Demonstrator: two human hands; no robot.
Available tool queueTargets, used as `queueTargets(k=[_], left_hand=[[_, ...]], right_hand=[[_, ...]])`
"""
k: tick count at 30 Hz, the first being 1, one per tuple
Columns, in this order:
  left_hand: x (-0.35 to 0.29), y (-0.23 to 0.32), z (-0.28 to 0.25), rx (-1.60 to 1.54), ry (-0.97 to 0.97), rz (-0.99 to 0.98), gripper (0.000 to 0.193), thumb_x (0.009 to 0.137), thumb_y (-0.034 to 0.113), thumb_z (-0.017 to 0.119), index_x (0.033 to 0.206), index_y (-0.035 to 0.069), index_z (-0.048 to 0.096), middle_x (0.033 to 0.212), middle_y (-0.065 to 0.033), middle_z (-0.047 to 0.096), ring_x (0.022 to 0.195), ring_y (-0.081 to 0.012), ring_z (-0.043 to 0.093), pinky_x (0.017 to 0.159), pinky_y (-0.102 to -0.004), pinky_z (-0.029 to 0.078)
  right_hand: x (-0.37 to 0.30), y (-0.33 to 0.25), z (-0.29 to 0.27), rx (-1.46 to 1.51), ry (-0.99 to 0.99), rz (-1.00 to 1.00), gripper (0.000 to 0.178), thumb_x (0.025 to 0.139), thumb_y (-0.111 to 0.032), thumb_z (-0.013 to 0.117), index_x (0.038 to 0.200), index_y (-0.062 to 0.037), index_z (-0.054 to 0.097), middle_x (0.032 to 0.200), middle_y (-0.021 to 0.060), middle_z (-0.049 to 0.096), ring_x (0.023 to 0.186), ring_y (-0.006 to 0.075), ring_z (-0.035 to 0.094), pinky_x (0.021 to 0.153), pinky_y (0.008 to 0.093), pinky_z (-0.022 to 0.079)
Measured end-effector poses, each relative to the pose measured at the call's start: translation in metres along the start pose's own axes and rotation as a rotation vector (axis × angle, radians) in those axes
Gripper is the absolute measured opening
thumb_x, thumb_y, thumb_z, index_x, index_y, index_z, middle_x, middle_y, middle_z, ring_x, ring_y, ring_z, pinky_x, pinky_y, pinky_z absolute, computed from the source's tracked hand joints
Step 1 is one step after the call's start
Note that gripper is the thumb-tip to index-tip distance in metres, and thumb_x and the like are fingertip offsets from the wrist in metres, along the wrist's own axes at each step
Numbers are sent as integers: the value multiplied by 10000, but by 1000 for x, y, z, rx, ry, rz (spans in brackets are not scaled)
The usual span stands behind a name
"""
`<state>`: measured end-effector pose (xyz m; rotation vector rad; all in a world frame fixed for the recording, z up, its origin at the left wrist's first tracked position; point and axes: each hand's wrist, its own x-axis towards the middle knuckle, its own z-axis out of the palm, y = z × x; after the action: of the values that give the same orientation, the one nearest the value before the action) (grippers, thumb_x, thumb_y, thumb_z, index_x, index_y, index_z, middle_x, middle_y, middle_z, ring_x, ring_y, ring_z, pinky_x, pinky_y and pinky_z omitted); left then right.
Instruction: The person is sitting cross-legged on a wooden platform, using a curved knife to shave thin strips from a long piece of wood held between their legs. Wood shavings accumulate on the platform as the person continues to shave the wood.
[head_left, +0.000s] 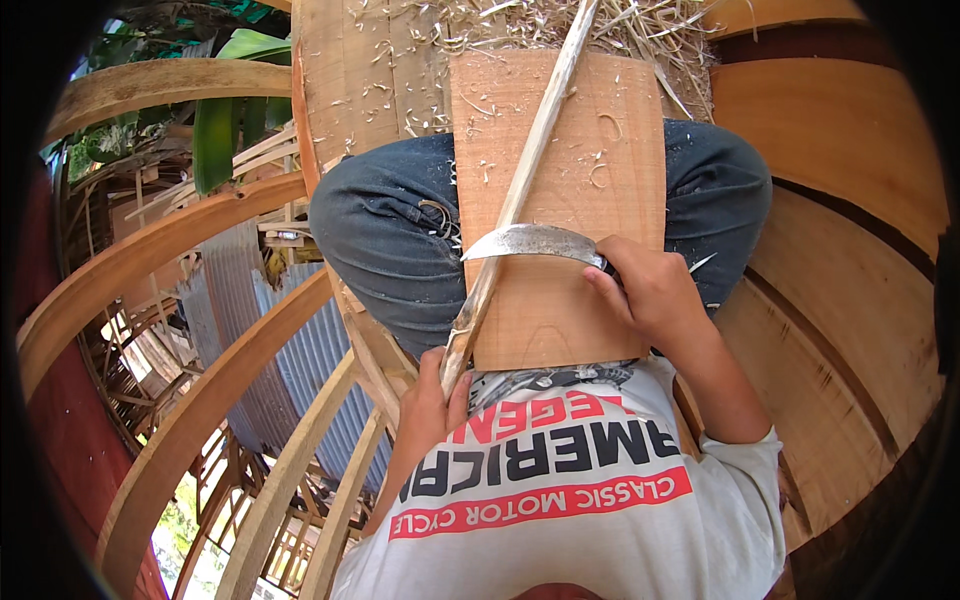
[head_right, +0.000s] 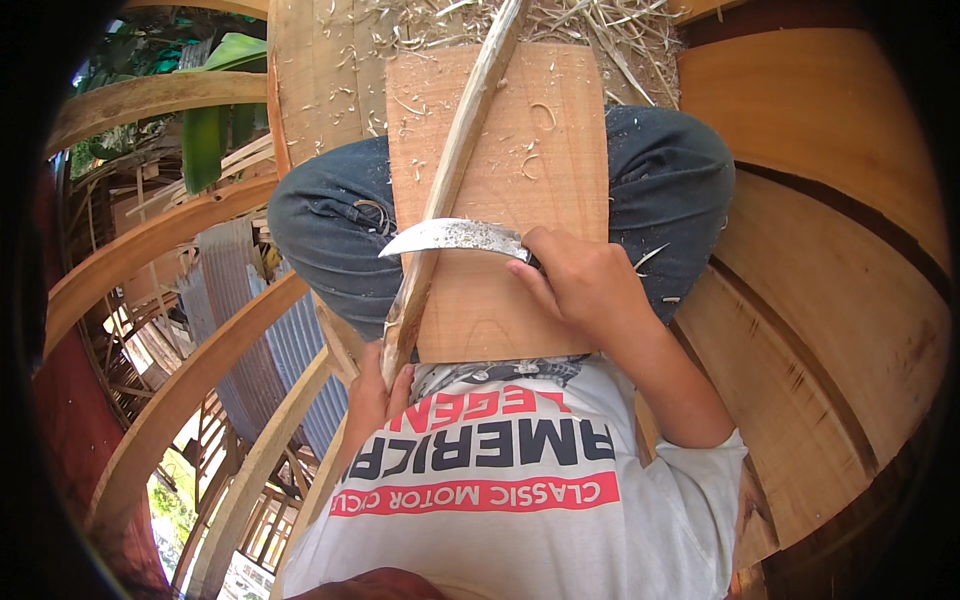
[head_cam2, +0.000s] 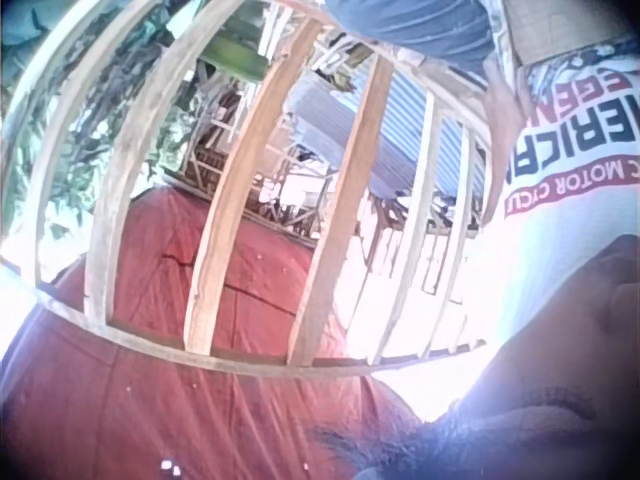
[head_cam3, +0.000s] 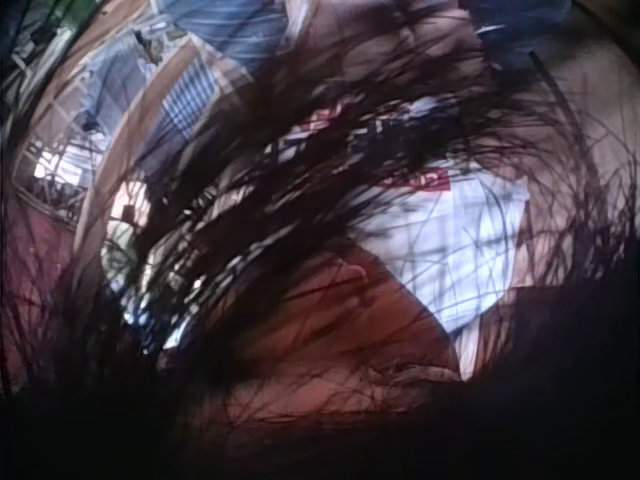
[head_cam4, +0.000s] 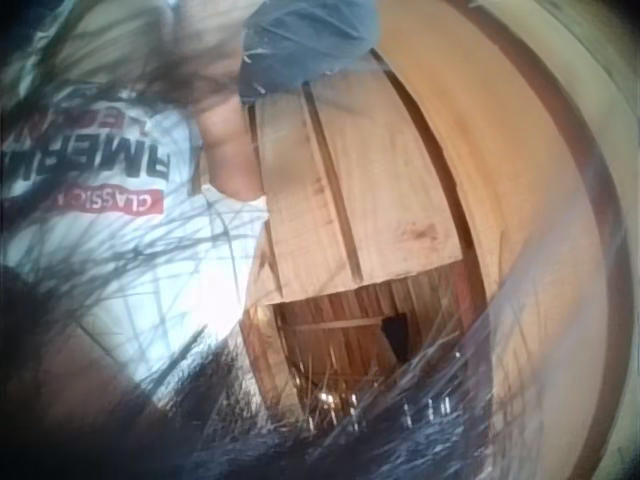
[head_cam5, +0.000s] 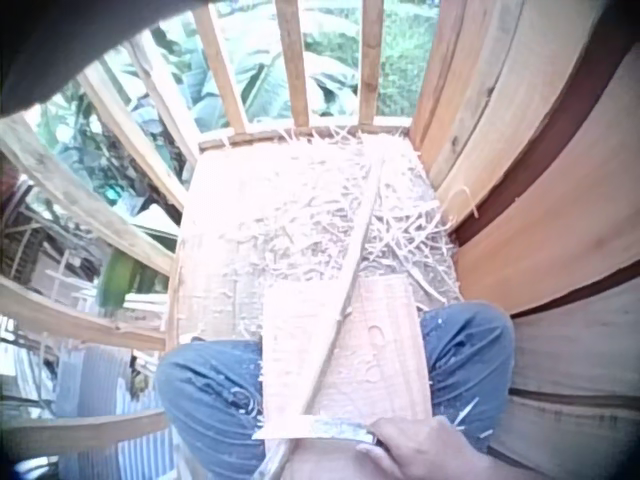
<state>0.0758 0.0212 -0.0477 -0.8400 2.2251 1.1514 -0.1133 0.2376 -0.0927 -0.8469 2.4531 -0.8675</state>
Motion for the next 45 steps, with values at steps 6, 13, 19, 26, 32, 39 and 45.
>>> queueTargets(k=[6,13,19,26,32,39,45], left_hand=[[-2,3,1,9,13,47,380,934,113,573,1287,79,437,970,-289,646,946,-479,624,744,-480,496],[0,2,0,10,-14,30,384,935,114,573,1288,57,433,965,-302,639,911,-486,625,731,-486,494],[3,-2,1,-33,2,79,381,934,122,577,1280,51,435,930,-309,631,879,-493,623,714,-493,493],[2,-14,4,-40,-27,42,386,931,133,579,1274,46,425,917,-313,628,853,-496,622,696,-501,491],[2,-12,-1,-55,-63,-2,381,931,136,575,1264,44,415,904,-324,626,851,-502,622,695,-512,489],[9,-4,-6,-63,-97,-42,377,931,126,571,1264,42,416,947,-318,635,886,-496,628,719,-508,493],[11,-5,-6,-26,-68,21,384,925,119,576,1275,38,440,987,-287,642,901,-469,635,728,-487,511]], right_hand=[[2,-2,-1,-106,-34,3,247,905,-291,639,886,-56,562,715,137,621,615,322,632,527,401,498],[20,7,-5,-291,-4,39,272,920,-317,610,858,-60,548,666,144,609,580,325,627,512,412,501],[33,16,-7,-345,42,-15,253,924,-309,601,856,-71,550,673,139,611,587,323,629,518,420,500],[60,53,-31,-434,255,191,271,979,-291,519,865,-45,525,718,210,620,684,428,616,579,498,483],[67,52,-48,-401,270,222,263,981,-268,529,851,-39,541,716,201,619,662,414,616,554,474,472],[27,-10,-3,-209,11,7,240,916,-267,627,841,-54,548,669,155,595,585,335,620,507,415,477],[43,-1,-9,-333,15,19,256,915,-294,619,833,-61,551,658,129,587,561,323,613,492,409,481]])
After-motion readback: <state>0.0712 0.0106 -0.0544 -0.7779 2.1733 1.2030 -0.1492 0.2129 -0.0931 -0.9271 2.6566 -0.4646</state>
